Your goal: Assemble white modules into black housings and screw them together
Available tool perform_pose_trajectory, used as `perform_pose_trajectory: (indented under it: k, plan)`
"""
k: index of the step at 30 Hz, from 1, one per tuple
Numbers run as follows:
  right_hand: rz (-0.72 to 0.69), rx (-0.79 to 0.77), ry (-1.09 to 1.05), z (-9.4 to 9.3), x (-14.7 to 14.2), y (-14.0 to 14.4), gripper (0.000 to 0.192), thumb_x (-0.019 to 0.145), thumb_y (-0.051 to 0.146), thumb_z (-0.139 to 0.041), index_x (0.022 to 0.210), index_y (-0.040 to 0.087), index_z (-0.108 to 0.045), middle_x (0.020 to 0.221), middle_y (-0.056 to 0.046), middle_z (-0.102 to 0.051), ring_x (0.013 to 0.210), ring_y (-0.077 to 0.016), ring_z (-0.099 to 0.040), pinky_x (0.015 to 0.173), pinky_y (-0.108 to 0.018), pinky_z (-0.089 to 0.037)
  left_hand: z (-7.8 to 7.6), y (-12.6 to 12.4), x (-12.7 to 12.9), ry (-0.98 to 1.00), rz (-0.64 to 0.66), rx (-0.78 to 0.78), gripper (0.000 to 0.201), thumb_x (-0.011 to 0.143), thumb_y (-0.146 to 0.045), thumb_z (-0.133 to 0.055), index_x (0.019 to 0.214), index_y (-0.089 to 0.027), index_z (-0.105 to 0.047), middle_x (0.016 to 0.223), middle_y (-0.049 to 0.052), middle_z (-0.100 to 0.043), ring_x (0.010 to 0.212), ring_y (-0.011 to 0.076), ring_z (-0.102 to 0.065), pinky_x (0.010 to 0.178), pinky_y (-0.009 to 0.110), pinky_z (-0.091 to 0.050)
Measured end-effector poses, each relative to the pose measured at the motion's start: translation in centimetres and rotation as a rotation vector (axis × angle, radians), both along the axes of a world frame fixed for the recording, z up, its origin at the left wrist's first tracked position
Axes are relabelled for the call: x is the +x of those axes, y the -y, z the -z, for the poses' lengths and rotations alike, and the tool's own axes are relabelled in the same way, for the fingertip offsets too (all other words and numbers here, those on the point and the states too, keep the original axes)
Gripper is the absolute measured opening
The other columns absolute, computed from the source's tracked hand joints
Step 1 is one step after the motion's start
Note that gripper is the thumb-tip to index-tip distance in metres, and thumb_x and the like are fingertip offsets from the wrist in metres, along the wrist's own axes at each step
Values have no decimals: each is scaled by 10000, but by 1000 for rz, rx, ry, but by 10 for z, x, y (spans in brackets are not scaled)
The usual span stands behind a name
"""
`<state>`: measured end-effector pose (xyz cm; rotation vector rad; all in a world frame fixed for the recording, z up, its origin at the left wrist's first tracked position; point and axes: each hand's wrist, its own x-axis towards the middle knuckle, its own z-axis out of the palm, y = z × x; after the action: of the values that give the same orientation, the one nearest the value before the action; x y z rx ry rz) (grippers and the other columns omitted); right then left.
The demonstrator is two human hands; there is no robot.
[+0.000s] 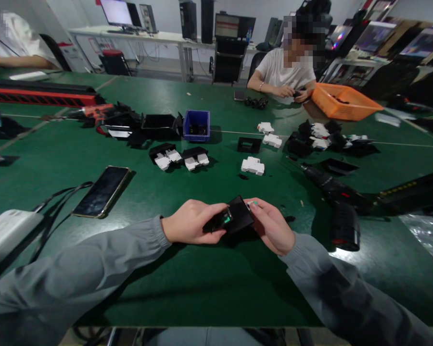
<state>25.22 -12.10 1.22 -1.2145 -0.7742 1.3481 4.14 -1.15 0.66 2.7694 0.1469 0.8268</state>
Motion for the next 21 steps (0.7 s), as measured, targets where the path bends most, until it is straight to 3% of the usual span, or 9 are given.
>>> perform_pose_trajectory:
  k: [9, 15, 18, 21]
  plan:
    - [17, -35, -153, 0, -8, 0, 314, 827, 512, -707, 915, 211, -697, 975, -54, -721, 932, -219, -675, 858, -411, -545, 1, 1, 4, -11, -71, -45, 450, 901, -441, -542, 1226, -140, -465, 671, -5, -685, 513, 141, -644, 487, 239, -416]
    - [-147, 53, -94, 6, -10, 10, 468, 919, 578, -555, 1264, 274, -640, 1274, -62, -659, 1222, -247, -579, 1046, -451, -467, 2, 1, 2, -29, -85, -81, 390, 880, -416, -529, 1169, -155, -500, 726, 22, -686, 562, 156, -652, 513, 252, -438]
    - [-198, 133, 51, 6, -8, 14, 454, 933, 503, -576, 1329, 282, -594, 1348, -56, -611, 1244, -247, -564, 1071, -455, -459, 1, 0, 0, -51, -88, -245, 425, 893, -364, -537, 1252, -149, -461, 852, 52, -702, 629, 159, -657, 562, 261, -471]
    - [-142, 189, 185, 6, -8, 11, 423, 920, 471, -601, 1285, 258, -612, 1288, -66, -634, 1133, -241, -623, 1001, -453, -519, -1, 4, 1, -56, -141, -490, 496, 927, -328, -536, 1367, -161, -381, 1063, 93, -685, 811, 180, -674, 701, 292, -529]
